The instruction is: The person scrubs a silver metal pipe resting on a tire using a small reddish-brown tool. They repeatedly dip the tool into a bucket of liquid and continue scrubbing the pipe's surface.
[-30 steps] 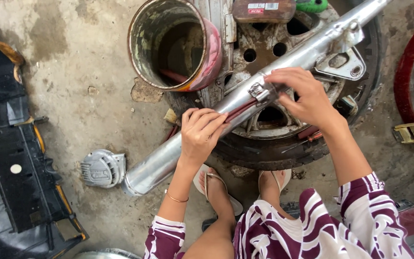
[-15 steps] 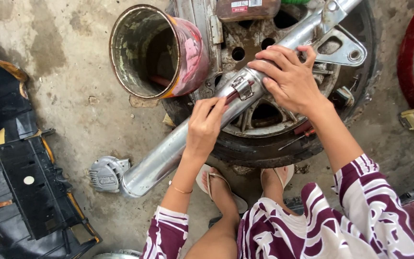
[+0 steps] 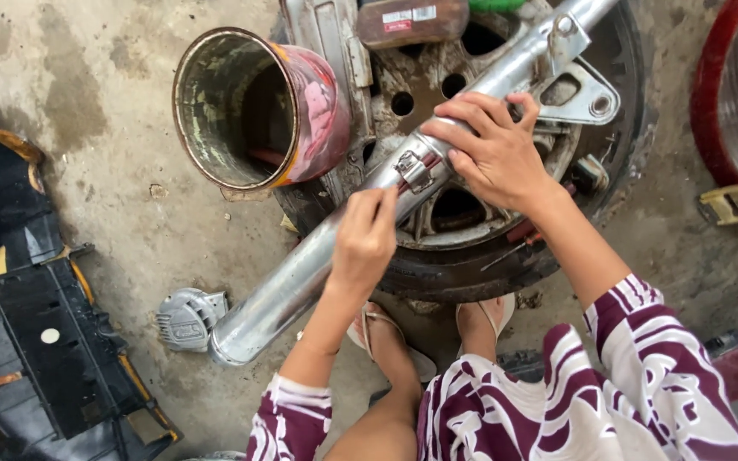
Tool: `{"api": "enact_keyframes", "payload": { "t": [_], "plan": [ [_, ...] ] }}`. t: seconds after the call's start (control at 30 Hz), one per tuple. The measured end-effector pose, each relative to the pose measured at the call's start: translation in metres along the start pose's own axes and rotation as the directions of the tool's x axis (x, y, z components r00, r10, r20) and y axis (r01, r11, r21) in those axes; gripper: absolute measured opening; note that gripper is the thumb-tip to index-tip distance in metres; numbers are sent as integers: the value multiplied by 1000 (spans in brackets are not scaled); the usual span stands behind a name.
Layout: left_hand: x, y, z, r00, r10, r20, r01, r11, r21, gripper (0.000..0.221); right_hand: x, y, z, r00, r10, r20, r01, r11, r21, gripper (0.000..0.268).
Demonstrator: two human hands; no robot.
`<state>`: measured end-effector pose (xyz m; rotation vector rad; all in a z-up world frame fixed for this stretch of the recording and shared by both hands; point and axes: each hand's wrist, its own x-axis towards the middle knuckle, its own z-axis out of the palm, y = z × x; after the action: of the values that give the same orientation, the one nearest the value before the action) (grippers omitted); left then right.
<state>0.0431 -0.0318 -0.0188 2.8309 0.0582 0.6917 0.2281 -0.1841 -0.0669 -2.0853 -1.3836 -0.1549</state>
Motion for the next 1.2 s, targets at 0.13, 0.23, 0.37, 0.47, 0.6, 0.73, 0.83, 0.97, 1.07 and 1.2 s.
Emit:
{"api": "enact_keyframes", "payload": {
  "t": [0.13, 0.23, 0.37, 0.47, 0.6, 0.73, 0.83, 0.97, 1.07, 1.2],
  "plan": [
    [0, 2, -15, 998, 25, -60, -26, 1000, -14, 19, 1, 4, -1, 1000, -28, -7, 28, 1000, -1, 39],
    [-16, 2, -17, 999, -6, -38, 4, 999, -35, 19, -1, 10, -1, 1000, -19, 1, 19, 1000, 17, 39],
    [-1, 6, -7, 998, -12, -63, 13, 1000, 12, 20, -1, 4, 5, 1000, -2, -15, 3, 1000, 9, 39],
    [1, 5, -1, 994, 34, -102, -29, 998, 52, 19, 1, 5, 5, 1000, 2, -31, -3, 1000, -13, 39],
    [-18, 9, -26, 996, -27, -80, 29, 999, 14, 18, -7, 11, 11, 999, -22, -41, 20, 999, -38, 38],
    [-10, 10, -5, 997, -28, -72, 29, 1000, 11, 20, -5, 4, 6, 999, -5, -39, 4, 1000, -17, 39],
    [11, 8, -7, 992, 32, -120, -26, 998, 52, 13, 0, 3, 10, 998, 12, -63, -13, 1000, -18, 40],
    [-18, 10, -22, 997, -64, -44, 65, 998, 25, 19, -3, 8, 9, 999, -9, -46, 9, 1000, -13, 40],
    [-18, 10, -16, 997, -72, -20, 73, 996, 48, 20, -5, 5, 15, 998, 13, -57, -14, 1000, -17, 41],
    [-1, 5, 1, 999, -10, -51, 16, 993, 116, 19, -3, 0, 18, 997, 33, -64, -35, 999, -36, 39]
  ]
}}
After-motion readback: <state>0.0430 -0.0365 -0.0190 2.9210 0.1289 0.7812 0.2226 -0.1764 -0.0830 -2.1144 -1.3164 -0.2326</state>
